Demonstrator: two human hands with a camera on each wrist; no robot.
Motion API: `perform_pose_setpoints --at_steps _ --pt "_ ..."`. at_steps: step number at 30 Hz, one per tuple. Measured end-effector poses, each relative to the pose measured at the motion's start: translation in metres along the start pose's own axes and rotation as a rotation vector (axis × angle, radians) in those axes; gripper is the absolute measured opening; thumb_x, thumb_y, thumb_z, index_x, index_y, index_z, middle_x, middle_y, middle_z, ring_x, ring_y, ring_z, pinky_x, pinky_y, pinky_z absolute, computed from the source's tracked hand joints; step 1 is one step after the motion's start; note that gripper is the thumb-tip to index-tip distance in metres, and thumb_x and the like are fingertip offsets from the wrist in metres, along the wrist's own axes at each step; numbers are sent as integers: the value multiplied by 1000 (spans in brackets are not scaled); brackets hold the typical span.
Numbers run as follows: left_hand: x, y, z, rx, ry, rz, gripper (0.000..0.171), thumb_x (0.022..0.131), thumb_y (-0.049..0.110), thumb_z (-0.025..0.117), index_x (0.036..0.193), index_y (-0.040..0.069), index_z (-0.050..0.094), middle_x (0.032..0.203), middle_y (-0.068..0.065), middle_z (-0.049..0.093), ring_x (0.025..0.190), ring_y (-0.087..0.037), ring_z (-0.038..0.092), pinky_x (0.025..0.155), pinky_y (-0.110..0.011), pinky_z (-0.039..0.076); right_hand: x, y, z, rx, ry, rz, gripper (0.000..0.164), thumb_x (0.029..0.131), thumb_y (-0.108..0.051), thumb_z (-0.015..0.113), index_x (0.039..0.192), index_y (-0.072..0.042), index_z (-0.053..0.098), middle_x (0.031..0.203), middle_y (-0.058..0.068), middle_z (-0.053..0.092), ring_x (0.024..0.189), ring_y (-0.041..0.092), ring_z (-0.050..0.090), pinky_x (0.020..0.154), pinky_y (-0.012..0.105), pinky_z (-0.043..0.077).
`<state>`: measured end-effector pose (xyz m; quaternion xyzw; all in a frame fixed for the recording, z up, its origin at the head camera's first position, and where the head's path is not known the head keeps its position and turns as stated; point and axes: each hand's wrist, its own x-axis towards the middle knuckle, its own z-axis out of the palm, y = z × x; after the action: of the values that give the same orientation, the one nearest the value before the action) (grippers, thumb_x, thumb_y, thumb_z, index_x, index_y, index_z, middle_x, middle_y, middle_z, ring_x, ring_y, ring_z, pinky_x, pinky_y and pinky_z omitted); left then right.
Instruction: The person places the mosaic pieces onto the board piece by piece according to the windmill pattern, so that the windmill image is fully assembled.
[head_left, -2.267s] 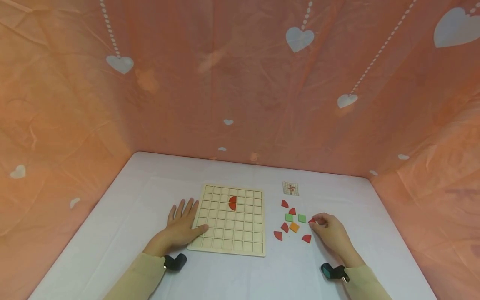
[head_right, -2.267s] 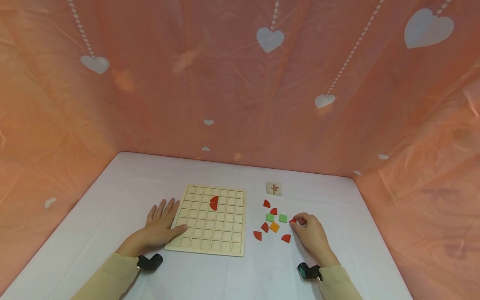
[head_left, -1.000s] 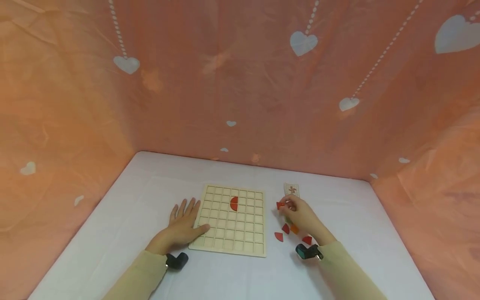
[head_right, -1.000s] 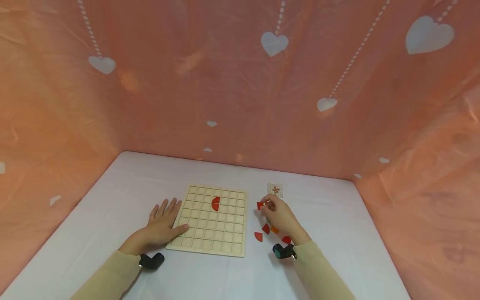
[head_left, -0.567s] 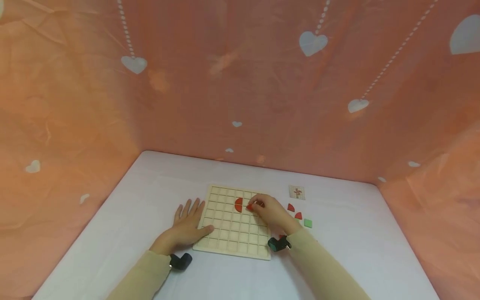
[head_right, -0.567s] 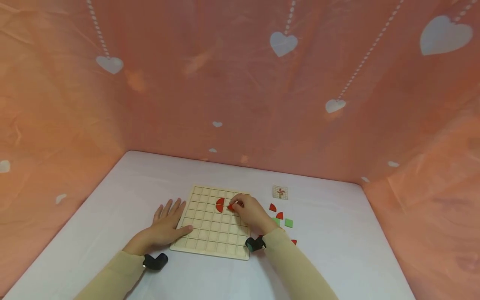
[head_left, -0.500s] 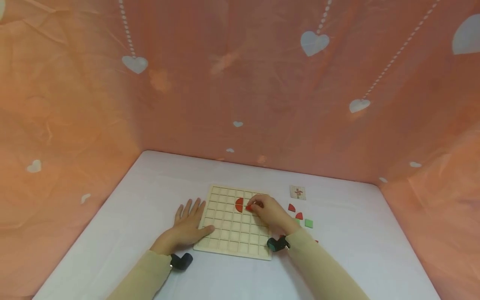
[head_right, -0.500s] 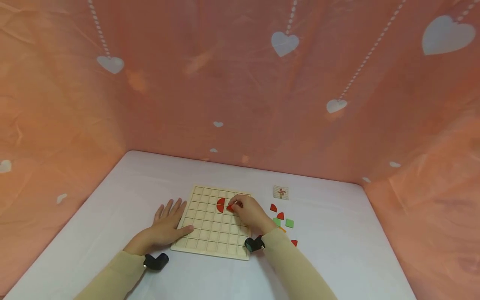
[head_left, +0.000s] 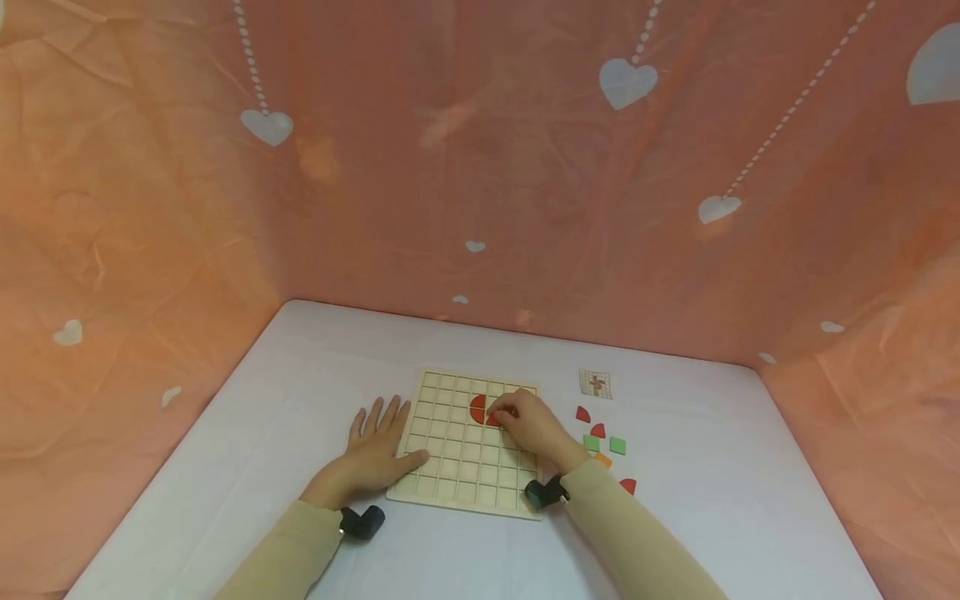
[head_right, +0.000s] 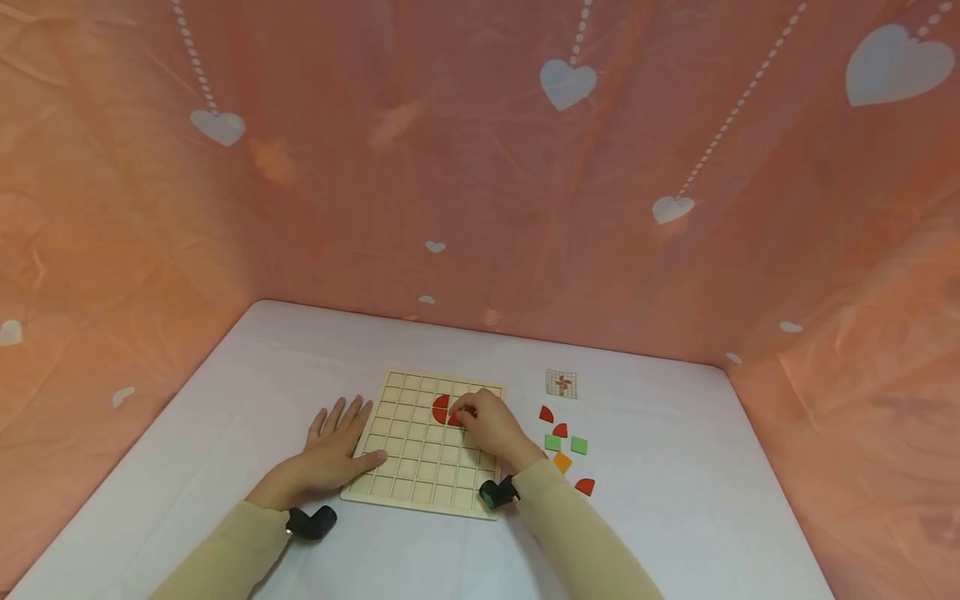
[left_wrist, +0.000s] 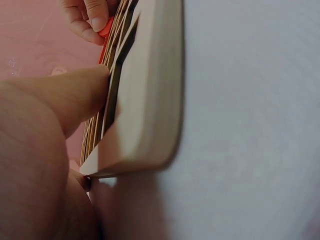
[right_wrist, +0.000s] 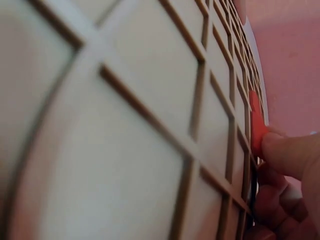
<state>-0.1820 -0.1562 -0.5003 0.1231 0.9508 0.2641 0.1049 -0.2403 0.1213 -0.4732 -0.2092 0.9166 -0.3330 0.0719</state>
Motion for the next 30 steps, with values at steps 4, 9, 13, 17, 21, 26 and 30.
perform_pose_setpoints --at_steps 4,9,13,17,21,26,30 --pt "0 2 -2 7 -10 -10 93 92 56 53 153 -2 11 160 -21 2 144 -39 -11 110 -55 -13 -1 -3 3 6 36 37 8 95 -14 63 98 -15 70 95 -2 61 87 15 55 81 37 47" --pt "-1 2 -2 6 -2 -8 94 92 56 53 153 -2 12 160 -22 3 144 -39 -11 110 -54 -14 -2 -6 4 -22 43 52 5 94 -18 64 94 -17 69 92 -4 59 84 14 54 79 36 47" --pt "-1 2 -1 7 0 -4 95 91 58 52 153 -2 12 160 -21 2 144 -38 -12 110 -53 -15 -4 -8 3 -20 45 53 6 94 -18 65 93 -17 71 91 -3 58 83 14 52 78 35 47" --pt "-2 5 -4 -11 -12 -3 95 92 55 54 153 -4 11 159 -22 1 144 -39 -12 110 -54 -15 -6 -9 2 -19 48 40 8 93 -17 66 97 -14 73 92 -2 58 83 14 51 78 35 47" --pt "-3 7 -8 2 -28 -9 92 93 52 55 153 -3 10 159 -22 1 144 -39 -12 110 -55 -13 -9 -7 3 -40 42 42 14 93 -17 66 104 -14 74 92 -3 58 81 13 50 76 33 46" --pt "-2 7 -8 15 -34 -11 91 94 52 54 153 -3 10 159 -22 2 144 -40 -11 110 -55 -12 -12 -5 5 -72 26 44 22 94 -15 65 114 -14 72 96 -2 57 79 14 49 74 31 44" --pt "-3 7 -7 10 -32 -17 91 94 52 53 153 -2 10 160 -22 1 144 -40 -11 110 -56 -12 -16 -4 2 -46 27 64 29 93 -19 66 122 -14 68 97 -1 57 82 16 51 77 34 46"
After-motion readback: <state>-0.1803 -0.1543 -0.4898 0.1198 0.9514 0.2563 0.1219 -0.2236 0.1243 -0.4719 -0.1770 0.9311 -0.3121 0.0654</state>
